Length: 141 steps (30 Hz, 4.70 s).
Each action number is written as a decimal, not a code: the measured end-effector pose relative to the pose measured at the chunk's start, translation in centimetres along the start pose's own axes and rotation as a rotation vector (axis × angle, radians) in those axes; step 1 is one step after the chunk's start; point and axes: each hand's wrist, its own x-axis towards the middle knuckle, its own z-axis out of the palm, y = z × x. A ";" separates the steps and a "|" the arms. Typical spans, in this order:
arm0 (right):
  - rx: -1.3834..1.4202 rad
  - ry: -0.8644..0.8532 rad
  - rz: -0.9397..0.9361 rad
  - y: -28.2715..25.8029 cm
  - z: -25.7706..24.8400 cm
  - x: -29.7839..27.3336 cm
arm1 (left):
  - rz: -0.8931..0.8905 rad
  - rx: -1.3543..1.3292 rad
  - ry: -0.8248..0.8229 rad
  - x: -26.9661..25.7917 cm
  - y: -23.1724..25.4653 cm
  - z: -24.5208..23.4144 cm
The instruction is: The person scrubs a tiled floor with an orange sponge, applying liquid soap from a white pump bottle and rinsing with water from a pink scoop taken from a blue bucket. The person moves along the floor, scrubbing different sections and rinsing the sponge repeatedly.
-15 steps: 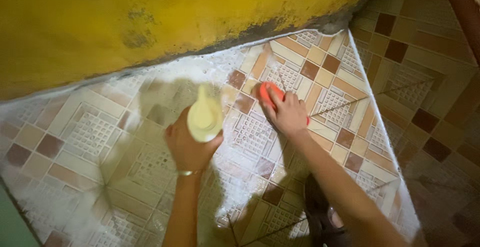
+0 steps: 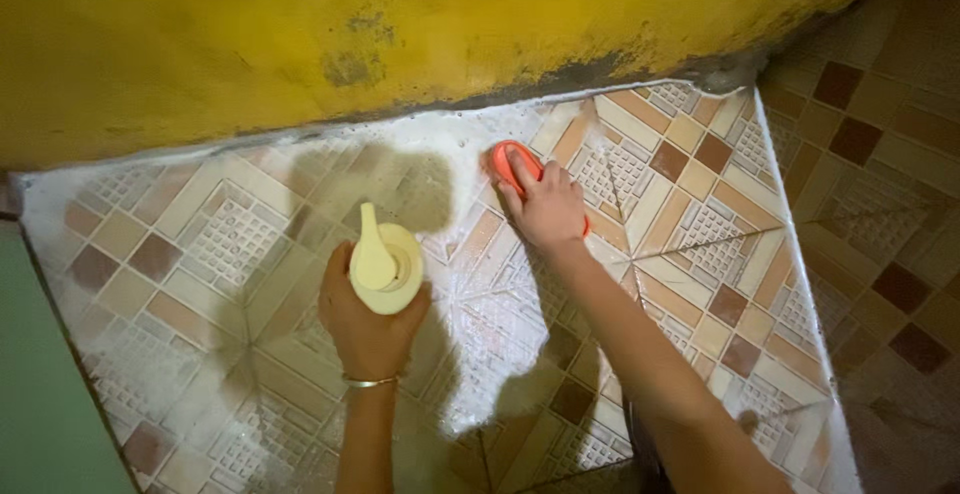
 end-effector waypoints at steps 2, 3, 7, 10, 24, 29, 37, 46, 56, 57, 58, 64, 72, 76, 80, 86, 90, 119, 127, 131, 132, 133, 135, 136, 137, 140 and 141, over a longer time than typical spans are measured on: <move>0.250 -0.101 0.274 -1.7 1.3 -1.6 | 0.037 0.021 0.029 -0.3 -0.2 0.2; 0.469 -0.322 0.479 -3.1 1.6 -4.9 | 0.104 0.049 0.065 -0.6 -0.2 0.7; 0.147 -0.044 -0.284 -5.1 -0.5 -14.0 | 0.159 0.077 0.135 -0.5 -1.3 1.6; -0.121 -0.434 -0.028 -1.1 -0.3 -5.7 | 0.180 0.070 0.148 -1.0 -1.4 1.6; 0.277 -0.350 0.092 -3.5 1.8 -10.8 | 0.116 0.045 0.239 -1.8 -2.6 1.7; 0.040 0.118 0.082 -4.0 0.3 -2.5 | 0.025 -0.020 0.275 -3.5 -3.3 -1.0; -0.037 -0.873 -0.641 -11.8 1.6 -20.5 | -0.106 -0.112 0.377 -6.0 -3.9 -6.8; 0.145 -0.076 -0.276 -19.3 -0.9 -5.4 | -0.230 0.148 0.541 -11.5 -6.3 -10.7; -0.171 -0.518 -1.463 -28.8 3.4 -10.4 | -0.528 0.342 0.913 -21.7 -1.7 -15.3; -0.278 -0.528 -1.468 -29.8 3.5 -9.6 | -0.553 0.339 0.962 -22.9 -0.9 -15.3; -0.385 -0.534 -1.471 -30.4 3.5 -9.2 | -0.578 0.336 1.011 -24.0 -0.2 -15.2; -0.236 -0.660 -1.321 -29.1 -0.6 -9.5 | -0.674 0.426 1.174 -27.1 2.4 -15.3; -0.254 -0.631 -1.066 -33.9 -5.1 -14.6 | -0.675 0.301 1.198 -32.8 1.6 -17.5; -0.111 -0.721 -1.262 -34.8 -4.6 -25.8 | -0.767 0.187 1.278 -37.8 1.9 -17.9; -0.052 -0.821 -1.584 -35.3 -5.6 -36.0 | -0.773 0.349 1.364 -42.2 2.1 -19.1; -0.062 -0.535 -1.839 -39.8 -10.2 -41.2 | -0.683 0.337 1.554 -46.6 3.9 -21.4; -0.257 -0.109 -2.096 -43.4 -13.2 -45.4 | -0.621 0.273 1.532 -48.3 4.3 -23.5; -0.765 -0.278 -1.058 -30.7 -16.0 -42.0 | -0.408 -0.005 1.127 -47.6 0.2 -28.5; -0.585 -0.366 -1.106 -31.7 -12.4 -40.2 | -0.354 0.014 1.046 -46.0 0.0 -27.4; -0.210 -0.489 -1.172 -33.0 -9.6 -42.3 | -0.371 0.030 1.059 -46.0 -0.3 -27.4; -0.150 -0.519 -1.181 -33.3 -9.0 -42.8 | -0.370 0.053 1.067 -46.1 -0.5 -27.5; -0.092 -0.549 -1.189 -33.5 -8.5 -43.3 | -0.368 0.074 1.075 -46.1 -0.7 -27.5; 0.068 -0.655 -1.174 -33.2 -7.6 -44.7 | -0.365 0.096 1.091 -46.4 -1.0 -27.8; 0.147 -0.707 -1.162 -33.0 -6.9 -45.3 | -0.363 0.106 1.098 -46.4 -1.2 -27.8; 0.111 -0.698 -1.194 -32.7 -6.1 -46.3 | -0.365 0.119 1.106 -46.5 -1.3 -27.9; 0.065 -0.567 -1.298 -31.3 -3.3 -49.0 | -0.377 0.146 1.133 -46.4 -1.7 -28.4; 0.092 -0.456 -1.340 -30.9 -2.5 -49.5 | -0.387 0.148 1.146 -46.2 -1.8 -28.7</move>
